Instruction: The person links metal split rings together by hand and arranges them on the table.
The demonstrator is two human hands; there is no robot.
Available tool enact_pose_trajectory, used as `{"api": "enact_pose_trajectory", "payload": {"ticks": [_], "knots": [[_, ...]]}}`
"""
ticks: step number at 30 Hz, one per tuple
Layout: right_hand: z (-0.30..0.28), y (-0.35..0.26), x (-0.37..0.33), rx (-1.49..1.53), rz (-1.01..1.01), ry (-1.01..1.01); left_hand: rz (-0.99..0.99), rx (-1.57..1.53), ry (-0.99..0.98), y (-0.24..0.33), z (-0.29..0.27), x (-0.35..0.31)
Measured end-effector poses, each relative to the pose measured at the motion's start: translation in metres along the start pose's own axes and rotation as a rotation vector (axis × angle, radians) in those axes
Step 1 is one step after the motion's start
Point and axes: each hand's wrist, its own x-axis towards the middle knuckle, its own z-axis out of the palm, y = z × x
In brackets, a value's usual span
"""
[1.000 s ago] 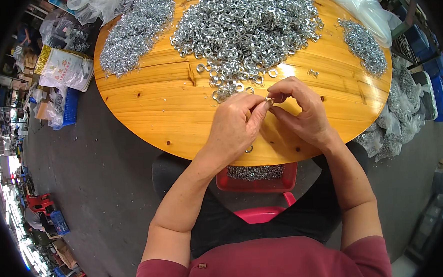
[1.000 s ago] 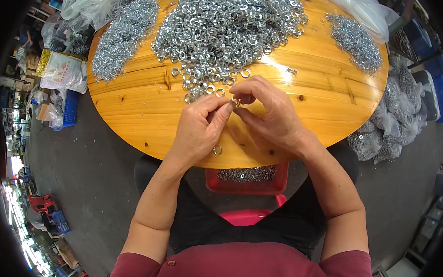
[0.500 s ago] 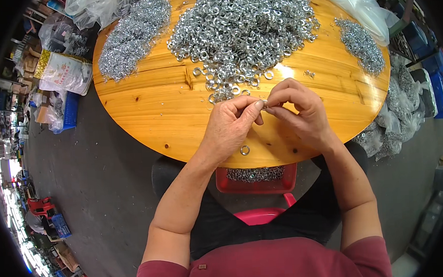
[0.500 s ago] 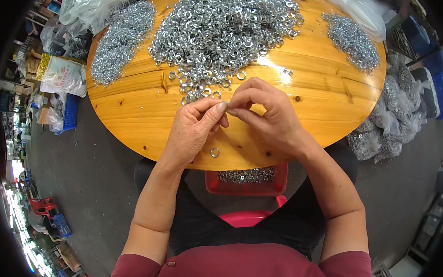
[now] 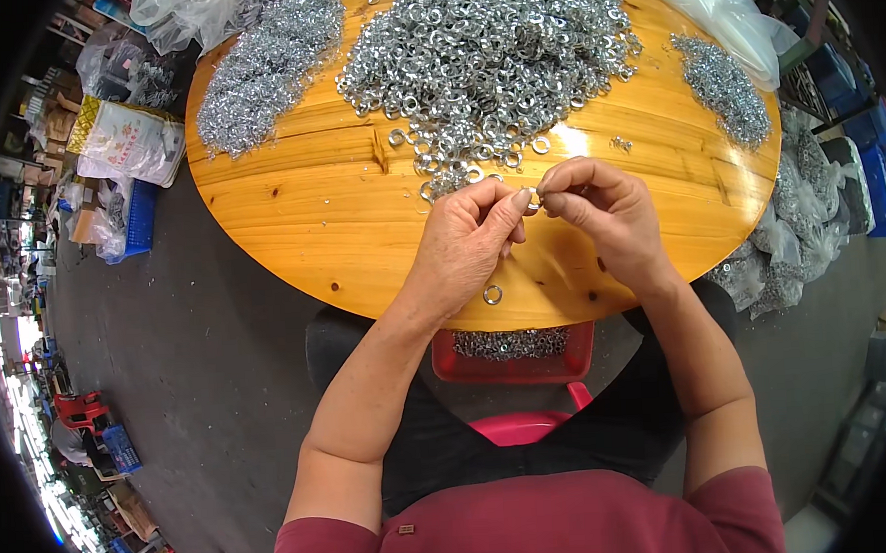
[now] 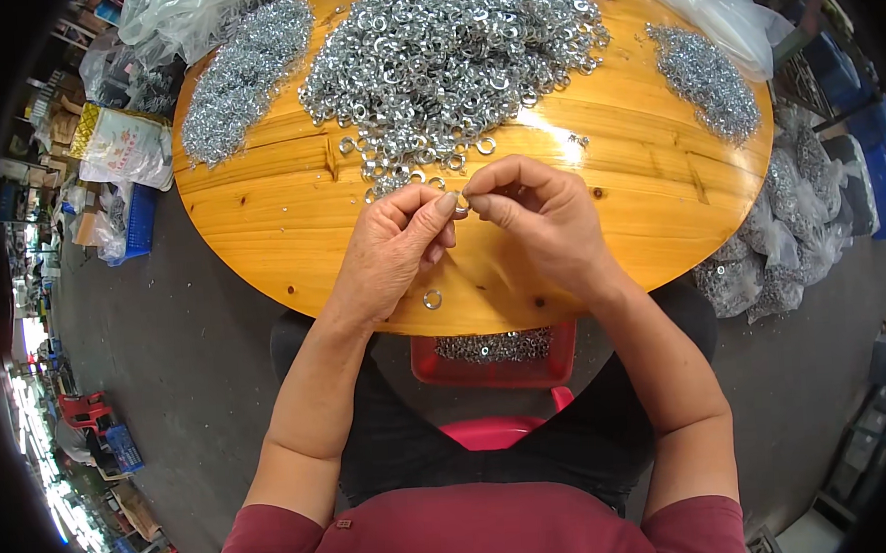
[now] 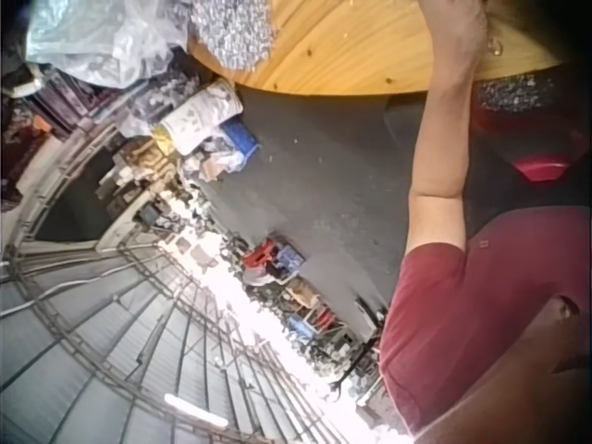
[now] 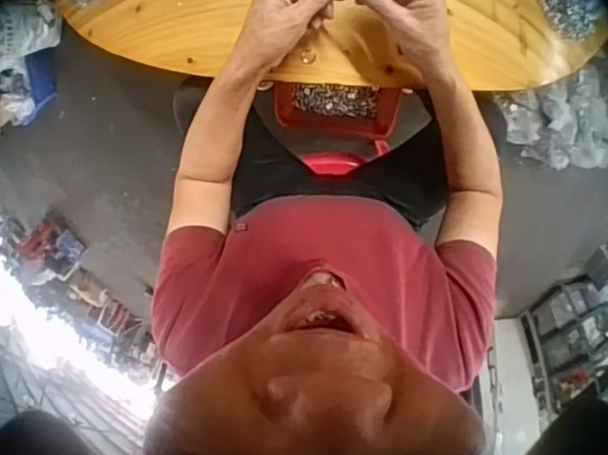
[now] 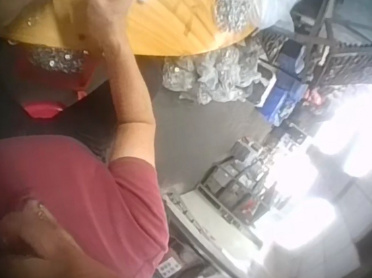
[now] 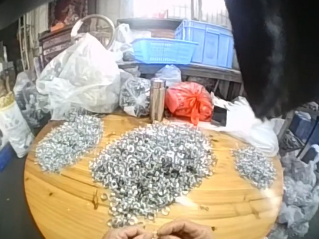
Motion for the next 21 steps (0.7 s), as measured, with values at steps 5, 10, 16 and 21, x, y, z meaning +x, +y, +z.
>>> {"api": "enact_pose_trajectory", "payload": {"ticks": [5,10,16,21], "knots": [[-0.005,-0.001,0.002,-0.212,-0.140,0.017,0.025,0.061,0.013,-0.005,0.003,0.001],[-0.031,-0.002,0.012,0.209,0.190,0.111,0.125,0.298,0.060,-0.003,0.000,0.000],[-0.063,-0.005,0.012,-1.041,-0.130,0.041,0.420,0.911,0.148,-0.002,-0.014,-0.011],[-0.049,0.004,0.008,-1.072,-0.224,0.023,0.438,1.120,0.100,0.002,-0.014,-0.024]]}}
